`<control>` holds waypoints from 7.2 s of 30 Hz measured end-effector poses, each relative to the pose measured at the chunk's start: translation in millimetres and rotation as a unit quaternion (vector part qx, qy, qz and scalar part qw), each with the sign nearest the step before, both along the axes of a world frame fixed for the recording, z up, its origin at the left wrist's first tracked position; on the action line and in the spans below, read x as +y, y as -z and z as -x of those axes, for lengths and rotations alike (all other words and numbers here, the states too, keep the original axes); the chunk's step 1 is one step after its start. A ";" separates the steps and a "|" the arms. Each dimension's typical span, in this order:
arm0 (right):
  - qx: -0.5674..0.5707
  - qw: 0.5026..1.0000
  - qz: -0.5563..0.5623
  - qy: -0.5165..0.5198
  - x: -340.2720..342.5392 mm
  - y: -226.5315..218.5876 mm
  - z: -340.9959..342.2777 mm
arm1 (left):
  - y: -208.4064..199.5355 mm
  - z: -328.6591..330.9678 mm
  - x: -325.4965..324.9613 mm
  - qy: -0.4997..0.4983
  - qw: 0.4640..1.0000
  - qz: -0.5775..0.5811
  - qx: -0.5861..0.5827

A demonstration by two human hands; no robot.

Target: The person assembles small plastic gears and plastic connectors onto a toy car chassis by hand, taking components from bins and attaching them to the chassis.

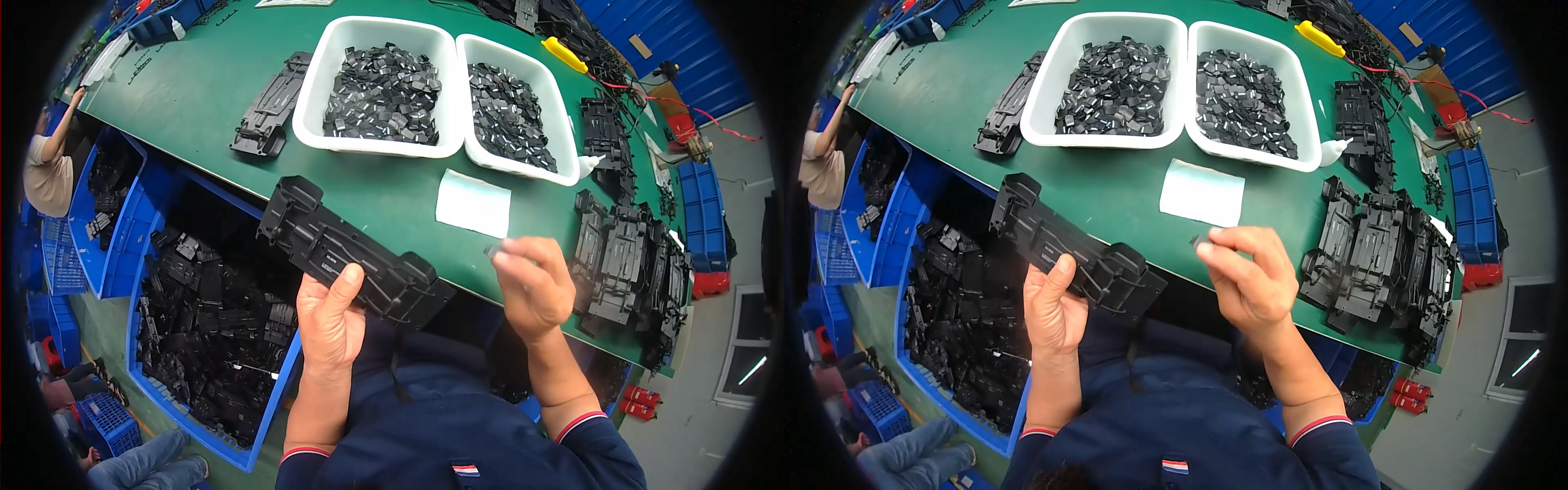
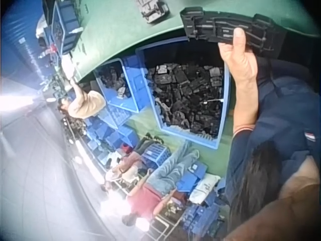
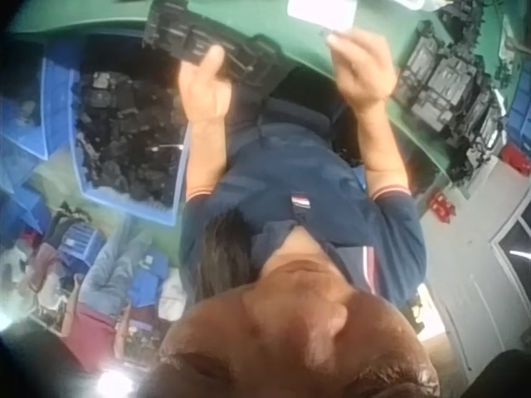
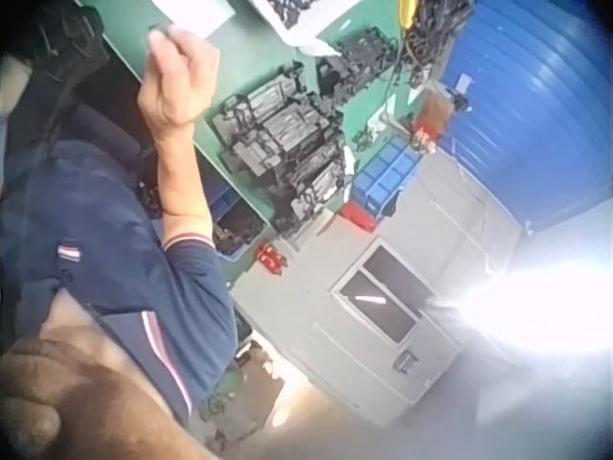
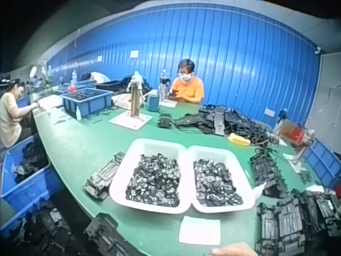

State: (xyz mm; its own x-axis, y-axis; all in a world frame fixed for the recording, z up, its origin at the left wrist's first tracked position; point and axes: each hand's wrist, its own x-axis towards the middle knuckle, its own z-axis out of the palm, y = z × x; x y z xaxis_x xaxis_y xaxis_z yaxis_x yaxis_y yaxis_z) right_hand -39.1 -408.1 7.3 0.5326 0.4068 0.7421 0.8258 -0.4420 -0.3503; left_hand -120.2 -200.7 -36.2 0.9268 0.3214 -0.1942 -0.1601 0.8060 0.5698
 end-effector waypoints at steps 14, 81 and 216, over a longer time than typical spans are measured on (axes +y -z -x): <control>0.012 0.998 0.008 -0.062 -17.9 5.0 30.3 | -31.0 -6.7 -17.1 -0.030 0.990 -0.140 -0.003; 0.388 0.907 -0.160 -0.002 1.1 3.7 41.2 | -47.2 3.5 -28.0 -0.089 0.947 -0.305 -0.050; 0.451 0.862 -0.229 0.045 -46.7 2.1 -170.8 | -50.3 91.8 -39.6 -0.115 0.930 -0.349 0.012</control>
